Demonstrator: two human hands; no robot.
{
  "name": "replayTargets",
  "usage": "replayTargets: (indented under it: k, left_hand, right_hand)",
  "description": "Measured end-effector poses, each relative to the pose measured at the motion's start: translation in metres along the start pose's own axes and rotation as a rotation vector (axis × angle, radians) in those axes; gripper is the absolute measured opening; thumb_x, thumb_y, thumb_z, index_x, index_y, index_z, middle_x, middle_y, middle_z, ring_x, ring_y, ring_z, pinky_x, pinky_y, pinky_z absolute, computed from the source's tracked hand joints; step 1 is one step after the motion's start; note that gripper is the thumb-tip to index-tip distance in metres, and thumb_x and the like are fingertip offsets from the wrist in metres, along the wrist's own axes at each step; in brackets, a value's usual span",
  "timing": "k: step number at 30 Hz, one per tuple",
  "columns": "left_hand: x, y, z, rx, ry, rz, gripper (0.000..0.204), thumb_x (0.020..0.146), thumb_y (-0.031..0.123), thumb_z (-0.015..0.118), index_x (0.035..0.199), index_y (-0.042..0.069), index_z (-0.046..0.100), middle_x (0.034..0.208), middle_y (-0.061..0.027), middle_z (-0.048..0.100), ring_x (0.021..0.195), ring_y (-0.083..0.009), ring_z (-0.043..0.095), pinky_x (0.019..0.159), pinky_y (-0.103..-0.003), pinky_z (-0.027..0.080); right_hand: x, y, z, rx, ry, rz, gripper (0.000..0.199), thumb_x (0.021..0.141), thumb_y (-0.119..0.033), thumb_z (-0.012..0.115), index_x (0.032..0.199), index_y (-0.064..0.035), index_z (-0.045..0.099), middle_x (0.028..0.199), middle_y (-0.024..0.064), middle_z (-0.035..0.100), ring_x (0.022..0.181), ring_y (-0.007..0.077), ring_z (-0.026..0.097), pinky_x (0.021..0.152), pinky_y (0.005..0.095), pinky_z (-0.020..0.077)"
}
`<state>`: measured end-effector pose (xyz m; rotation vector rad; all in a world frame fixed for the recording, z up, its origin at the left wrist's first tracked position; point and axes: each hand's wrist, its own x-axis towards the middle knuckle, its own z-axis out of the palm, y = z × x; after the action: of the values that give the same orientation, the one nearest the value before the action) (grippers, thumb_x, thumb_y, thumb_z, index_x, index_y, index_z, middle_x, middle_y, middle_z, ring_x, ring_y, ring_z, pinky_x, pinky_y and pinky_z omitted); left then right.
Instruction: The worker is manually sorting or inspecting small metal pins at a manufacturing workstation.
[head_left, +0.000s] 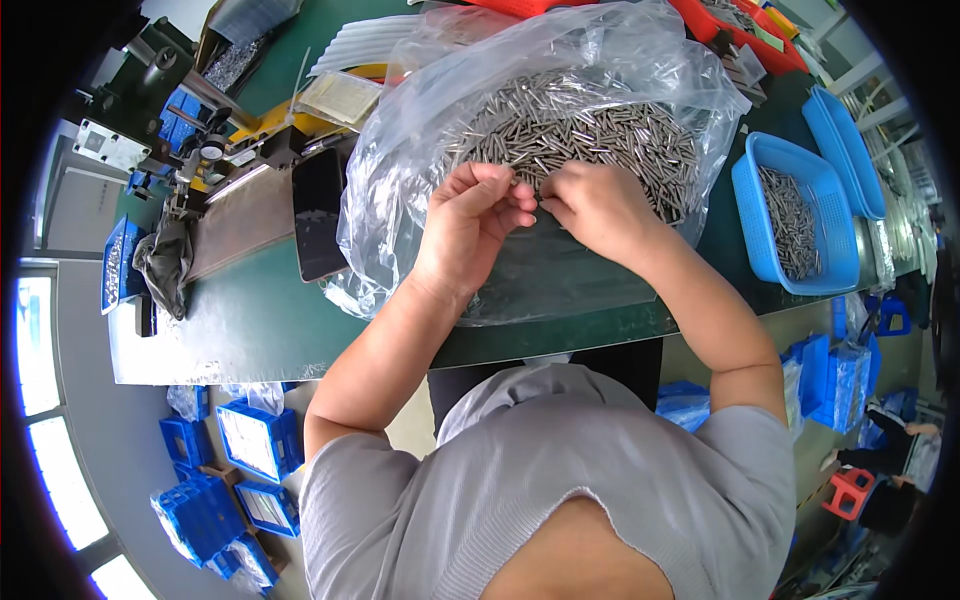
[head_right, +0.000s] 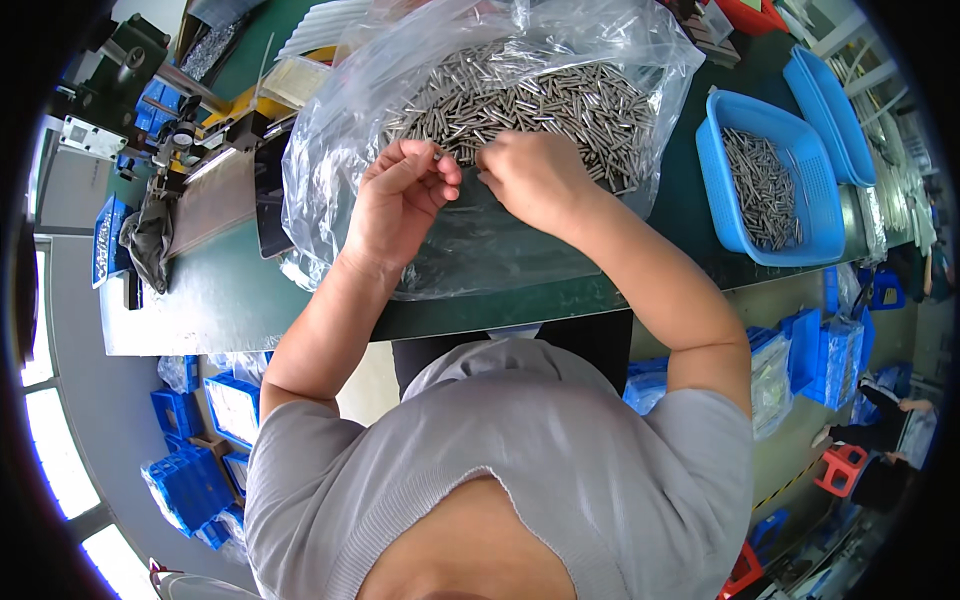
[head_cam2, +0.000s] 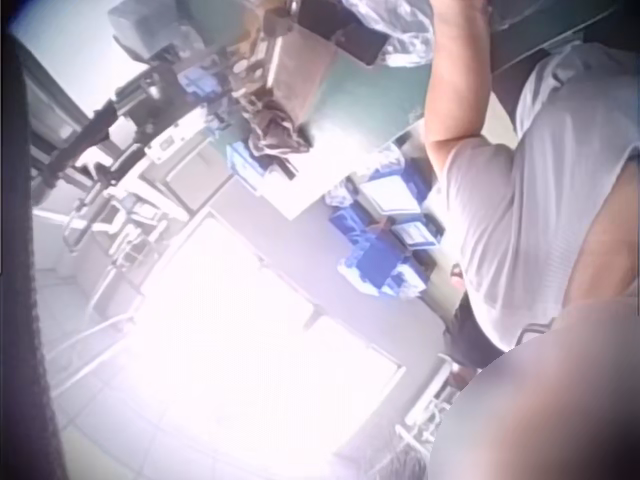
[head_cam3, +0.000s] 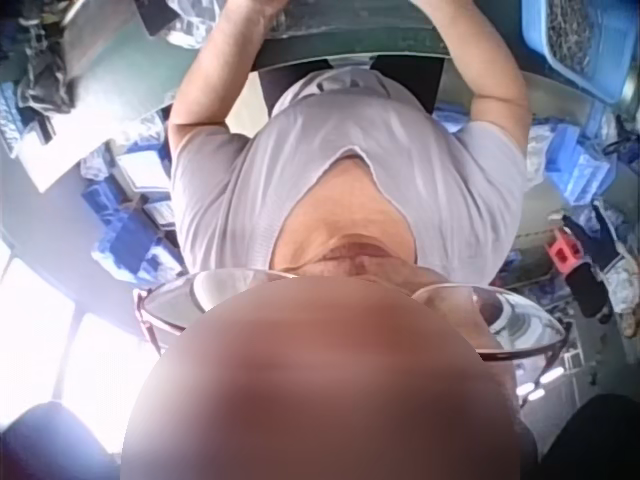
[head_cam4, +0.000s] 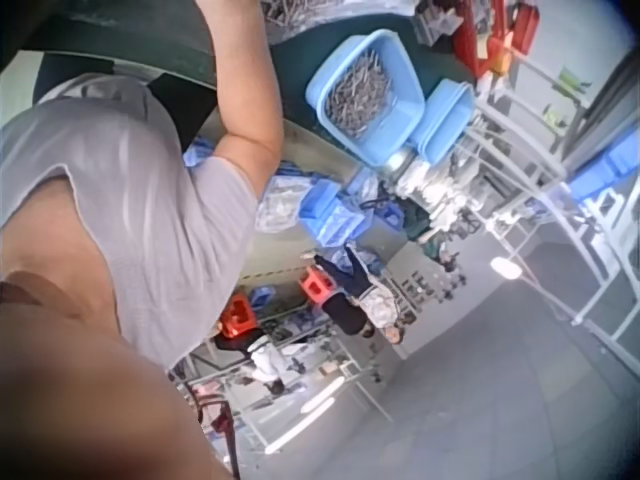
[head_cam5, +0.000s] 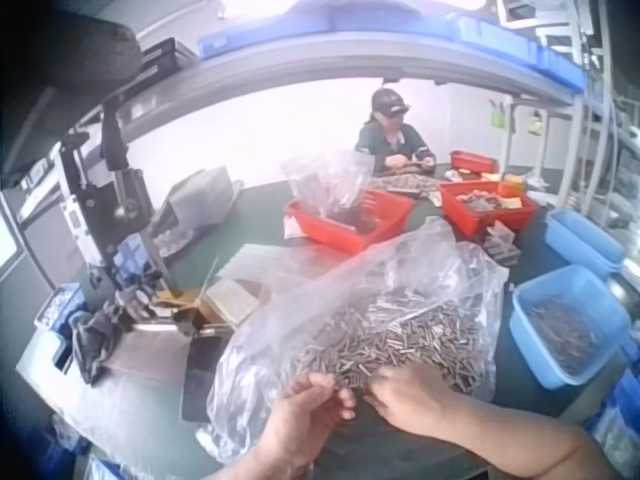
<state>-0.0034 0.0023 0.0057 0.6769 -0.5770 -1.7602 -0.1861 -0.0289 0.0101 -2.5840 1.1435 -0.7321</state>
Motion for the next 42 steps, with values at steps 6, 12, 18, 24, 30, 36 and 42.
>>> replayTargets:
  k: [6, 12, 18, 24, 30, 36, 42]
  left_hand:
    - [0.001, -0.001, -0.003, 0.009, -0.021, -0.016, 0.011, 0.091, 0.008, 0.048, 0.086, 0.002, 0.055, 0.081, -0.0125, 0.061, 0.073, -0.0206, 0.060, 0.066, -0.030, 0.050]
    - [0.001, -0.004, -0.002, 0.012, -0.087, -0.075, 0.007, 0.089, 0.007, 0.050, 0.089, 0.000, 0.053, 0.084, -0.0141, 0.062, 0.075, -0.0217, 0.062, 0.066, -0.032, 0.052]
    - [-0.001, -0.005, 0.002, 0.014, -0.117, -0.085, 0.008, 0.090, 0.009, 0.050, 0.088, 0.002, 0.055, 0.088, -0.0137, 0.061, 0.077, -0.0206, 0.060, 0.067, -0.030, 0.050]
    - [0.001, -0.008, -0.002, -0.004, -0.143, -0.074, 0.007, 0.089, 0.006, 0.052, 0.089, 0.000, 0.054, 0.084, -0.0145, 0.063, 0.076, -0.0213, 0.063, 0.067, -0.032, 0.053]
    - [0.002, -0.009, 0.000, 0.037, -0.116, -0.053, 0.007, 0.089, 0.007, 0.052, 0.088, 0.000, 0.054, 0.082, -0.0143, 0.063, 0.075, -0.0213, 0.063, 0.067, -0.032, 0.053]
    - [0.004, -0.005, -0.002, 0.047, -0.046, 0.000, 0.007, 0.089, 0.007, 0.052, 0.087, 0.000, 0.053, 0.083, -0.0146, 0.062, 0.074, -0.0215, 0.062, 0.068, -0.032, 0.053]
    - [0.003, -0.008, -0.001, 0.054, -0.052, -0.016, 0.007, 0.089, 0.007, 0.052, 0.088, 0.000, 0.053, 0.082, -0.0142, 0.062, 0.073, -0.0211, 0.062, 0.067, -0.032, 0.052]
  right_hand:
    - [0.002, -0.009, 0.005, -0.283, -0.080, -0.170, 0.008, 0.074, -0.012, 0.054, 0.072, -0.0051, 0.058, 0.069, 0.0096, 0.060, 0.062, 0.0263, 0.062, 0.053, 0.0356, 0.0507]
    - [0.007, -0.005, -0.022, 0.894, 0.054, 0.299, 0.008, 0.086, -0.008, 0.056, 0.088, -0.0004, 0.059, 0.075, 0.0026, 0.061, 0.072, 0.0081, 0.059, 0.065, 0.0220, 0.0467]
    - [0.008, -0.011, -0.030, 1.086, -0.085, 0.453, 0.010, 0.088, -0.007, 0.054, 0.091, 0.0015, 0.059, 0.081, 0.0027, 0.062, 0.076, 0.0072, 0.058, 0.070, 0.0208, 0.0463]
    - [0.007, -0.012, -0.022, 1.173, -0.095, 0.369, 0.009, 0.087, -0.007, 0.055, 0.089, 0.0015, 0.058, 0.079, 0.0037, 0.061, 0.071, 0.0074, 0.057, 0.067, 0.0215, 0.0477]
    - [0.005, -0.010, -0.016, 1.128, -0.062, 0.356, 0.011, 0.086, -0.009, 0.057, 0.088, 0.0013, 0.059, 0.075, 0.0032, 0.060, 0.066, 0.0067, 0.055, 0.059, 0.0206, 0.0462]
    - [0.009, 0.011, -0.019, 1.564, -0.005, 0.642, 0.008, 0.083, -0.011, 0.056, 0.085, -0.0034, 0.056, 0.067, -0.0029, 0.049, 0.046, 0.0009, 0.034, 0.038, 0.0158, 0.0237]
    - [0.009, -0.009, -0.013, 1.300, -0.097, 0.559, 0.022, 0.085, -0.025, 0.062, 0.090, -0.0039, 0.058, 0.070, -0.0021, 0.054, 0.047, 0.0003, 0.034, 0.039, 0.0161, 0.0239]
